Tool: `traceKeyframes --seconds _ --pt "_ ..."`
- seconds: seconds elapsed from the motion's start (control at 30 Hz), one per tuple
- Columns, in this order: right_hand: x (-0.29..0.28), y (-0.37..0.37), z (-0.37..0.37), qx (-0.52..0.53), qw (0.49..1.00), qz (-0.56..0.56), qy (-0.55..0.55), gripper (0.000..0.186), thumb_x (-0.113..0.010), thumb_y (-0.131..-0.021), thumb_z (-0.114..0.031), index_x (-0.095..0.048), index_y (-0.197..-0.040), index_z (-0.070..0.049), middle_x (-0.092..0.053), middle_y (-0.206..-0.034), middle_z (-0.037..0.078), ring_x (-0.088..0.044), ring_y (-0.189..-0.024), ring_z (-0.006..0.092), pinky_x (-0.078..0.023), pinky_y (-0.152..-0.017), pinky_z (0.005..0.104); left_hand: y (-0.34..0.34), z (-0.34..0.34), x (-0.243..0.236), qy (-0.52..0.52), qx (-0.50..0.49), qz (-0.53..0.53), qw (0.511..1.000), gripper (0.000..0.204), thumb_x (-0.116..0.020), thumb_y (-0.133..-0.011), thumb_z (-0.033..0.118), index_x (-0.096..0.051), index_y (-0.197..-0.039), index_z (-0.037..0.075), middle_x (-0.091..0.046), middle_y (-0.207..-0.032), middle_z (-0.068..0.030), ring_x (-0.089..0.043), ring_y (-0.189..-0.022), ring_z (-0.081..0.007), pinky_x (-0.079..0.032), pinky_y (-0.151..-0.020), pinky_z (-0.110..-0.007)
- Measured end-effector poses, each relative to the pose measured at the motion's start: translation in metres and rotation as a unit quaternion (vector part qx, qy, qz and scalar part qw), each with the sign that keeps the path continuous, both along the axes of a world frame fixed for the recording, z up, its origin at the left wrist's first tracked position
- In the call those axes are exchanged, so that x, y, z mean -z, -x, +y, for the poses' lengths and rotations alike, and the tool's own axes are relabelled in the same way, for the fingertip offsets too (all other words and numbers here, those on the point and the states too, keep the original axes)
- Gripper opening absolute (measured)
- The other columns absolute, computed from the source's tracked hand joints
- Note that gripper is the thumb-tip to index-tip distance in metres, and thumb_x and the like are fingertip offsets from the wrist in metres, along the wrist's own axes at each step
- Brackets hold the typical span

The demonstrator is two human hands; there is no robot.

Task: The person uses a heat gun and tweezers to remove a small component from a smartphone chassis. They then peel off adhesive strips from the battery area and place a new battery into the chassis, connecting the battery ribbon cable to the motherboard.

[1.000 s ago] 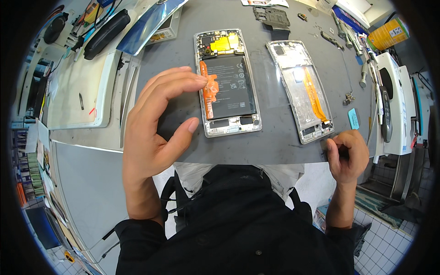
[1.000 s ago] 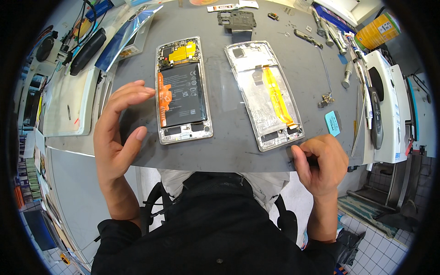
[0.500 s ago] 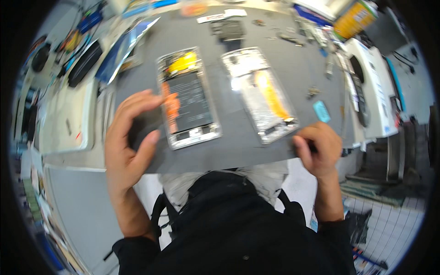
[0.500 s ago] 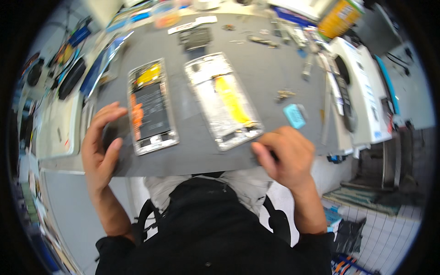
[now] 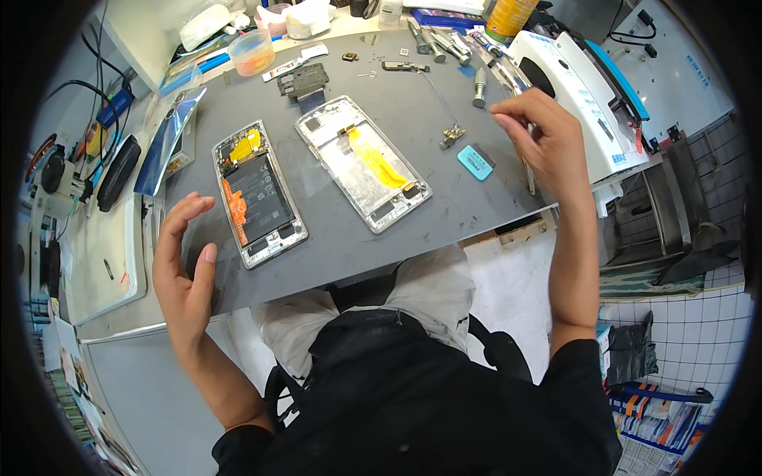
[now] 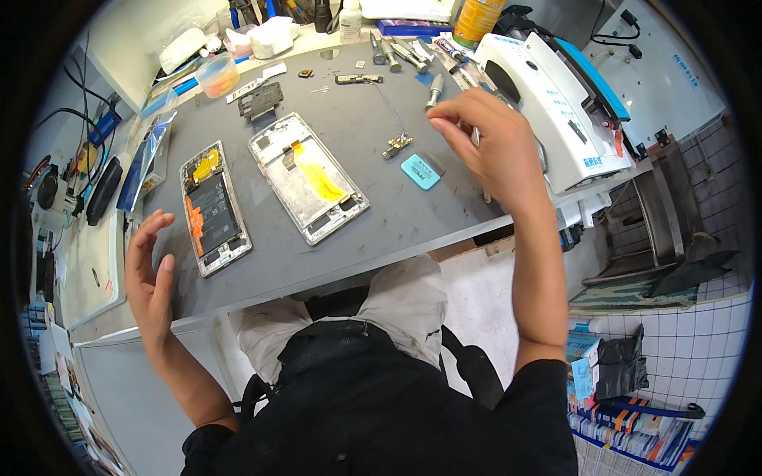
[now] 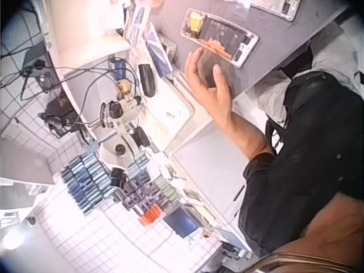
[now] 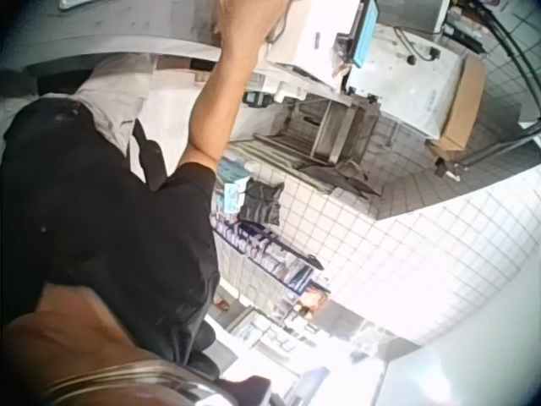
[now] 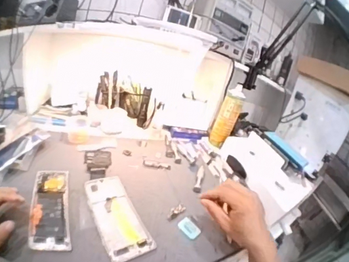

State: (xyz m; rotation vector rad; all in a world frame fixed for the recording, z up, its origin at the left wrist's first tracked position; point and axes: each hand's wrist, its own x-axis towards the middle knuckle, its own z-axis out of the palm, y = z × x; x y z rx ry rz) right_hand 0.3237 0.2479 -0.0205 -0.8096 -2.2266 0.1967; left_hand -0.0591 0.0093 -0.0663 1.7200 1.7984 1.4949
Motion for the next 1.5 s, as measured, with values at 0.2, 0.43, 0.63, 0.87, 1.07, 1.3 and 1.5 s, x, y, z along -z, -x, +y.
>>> traceKeyframes --seconds 0.2,0.43,0.63,0.87,1.07,1.3,1.5 --pt "-0.01 0.015 0.031 -0.108 0.974 -0.197 -0.016 0.018 -0.08 -0.089 -0.006 -0.079 -0.107 -0.008 -0.069 -0.096 0.003 -0.064 -0.081 0.0188 -0.052 -0.071 0.0324 -0.005 0.001 -0.004 0.006 -0.015 -0.036 0.999 0.047 -0.061 -0.091 0.002 -0.06 -0.137 -0.002 -0.064 -0.139 -0.0169 -0.055 -0.138 -0.0281 -0.036 -0.121 -0.043" --pt "-0.025 0.047 0.046 -0.136 0.928 -0.346 0.009 0.025 -0.086 -0.081 -0.01 -0.077 -0.104 -0.009 -0.069 -0.108 0.005 -0.07 -0.097 0.0255 -0.056 -0.083 0.039 0.001 -0.001 -0.002 0.009 -0.005 -0.013 1.0 0.043 -0.063 -0.092 0.005 -0.062 -0.134 -0.002 -0.066 -0.137 -0.0154 -0.055 -0.138 -0.028 -0.036 -0.121 -0.042" --pt "-0.033 0.046 0.045 -0.099 0.917 -0.38 0.071 0.024 -0.087 -0.076 -0.004 -0.07 -0.092 -0.006 -0.068 -0.1 0.006 -0.067 -0.097 0.0254 -0.055 -0.084 0.039 -0.007 0.003 -0.01 0.008 -0.016 0.014 1.0 0.041 -0.066 -0.09 0.005 -0.065 -0.13 0.002 -0.069 -0.134 -0.0126 -0.056 -0.139 -0.0305 -0.04 -0.118 -0.041" --pt "-0.045 0.048 0.044 -0.062 0.912 -0.385 0.126 0.026 -0.086 -0.075 0.0 -0.071 -0.094 -0.009 -0.07 -0.093 0.002 -0.064 -0.095 0.024 -0.052 -0.086 0.0358 -0.005 0.0 -0.011 0.028 0.001 0.023 0.999 0.044 -0.064 -0.093 0.011 -0.062 -0.135 -0.001 -0.066 -0.138 -0.014 -0.049 -0.145 -0.0293 -0.031 -0.123 -0.044" --pt "-0.031 0.045 0.041 -0.123 0.924 -0.363 -0.008 0.031 -0.089 -0.071 -0.001 -0.072 -0.095 -0.011 -0.069 -0.103 0.0 -0.062 -0.105 0.0227 -0.052 -0.093 0.0372 -0.002 0.004 -0.006 -0.011 -0.006 0.045 0.999 0.041 -0.068 -0.088 0.007 -0.067 -0.129 0.003 -0.069 -0.133 -0.0131 -0.059 -0.136 -0.0322 -0.044 -0.114 -0.042" --pt "-0.038 0.049 0.046 -0.128 0.903 -0.409 0.033 0.028 -0.088 -0.07 -0.001 -0.07 -0.09 -0.009 -0.068 -0.105 0.003 -0.062 -0.107 0.0243 -0.052 -0.095 0.0376 -0.001 0.004 -0.004 -0.014 -0.003 0.048 0.999 0.041 -0.069 -0.088 0.007 -0.067 -0.129 0.003 -0.068 -0.134 -0.0149 -0.059 -0.135 -0.0323 -0.044 -0.113 -0.041" --pt "-0.043 0.047 0.035 -0.09 0.919 -0.377 0.067 0.024 -0.086 -0.073 0.0 -0.071 -0.09 -0.008 -0.071 -0.099 0.005 -0.065 -0.103 0.0258 -0.053 -0.092 0.0381 -0.001 0.003 -0.005 -0.014 -0.004 0.048 0.999 0.041 -0.069 -0.088 0.007 -0.068 -0.129 0.003 -0.067 -0.135 -0.0165 -0.06 -0.134 -0.0326 -0.044 -0.112 -0.041"
